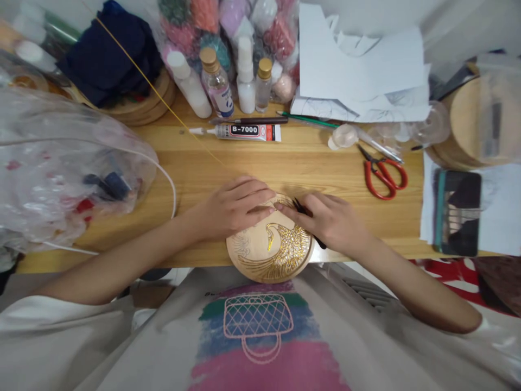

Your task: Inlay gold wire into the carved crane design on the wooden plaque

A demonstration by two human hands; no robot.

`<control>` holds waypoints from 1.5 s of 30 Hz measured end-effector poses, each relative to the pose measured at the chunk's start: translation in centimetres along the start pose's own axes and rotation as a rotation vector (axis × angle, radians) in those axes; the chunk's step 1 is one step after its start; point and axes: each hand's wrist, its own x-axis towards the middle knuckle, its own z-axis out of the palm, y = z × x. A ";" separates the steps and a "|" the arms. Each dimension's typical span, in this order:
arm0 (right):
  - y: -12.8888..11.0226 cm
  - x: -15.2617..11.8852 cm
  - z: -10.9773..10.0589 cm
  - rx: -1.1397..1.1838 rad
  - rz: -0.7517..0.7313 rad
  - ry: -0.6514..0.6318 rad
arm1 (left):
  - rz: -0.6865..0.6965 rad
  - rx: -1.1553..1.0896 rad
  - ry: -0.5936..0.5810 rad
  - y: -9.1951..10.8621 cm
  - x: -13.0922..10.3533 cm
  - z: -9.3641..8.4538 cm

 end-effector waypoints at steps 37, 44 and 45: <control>-0.7 0.2 -0.2 0.026 -0.001 -0.057 | -0.374 0.185 0.260 6.0 -1.9 2.5; -0.7 0.4 -0.3 0.050 0.007 0.012 | -0.442 0.090 0.266 5.5 -1.3 2.2; -0.8 0.4 -0.4 0.062 0.011 0.023 | -0.481 0.084 0.260 5.5 -1.3 2.0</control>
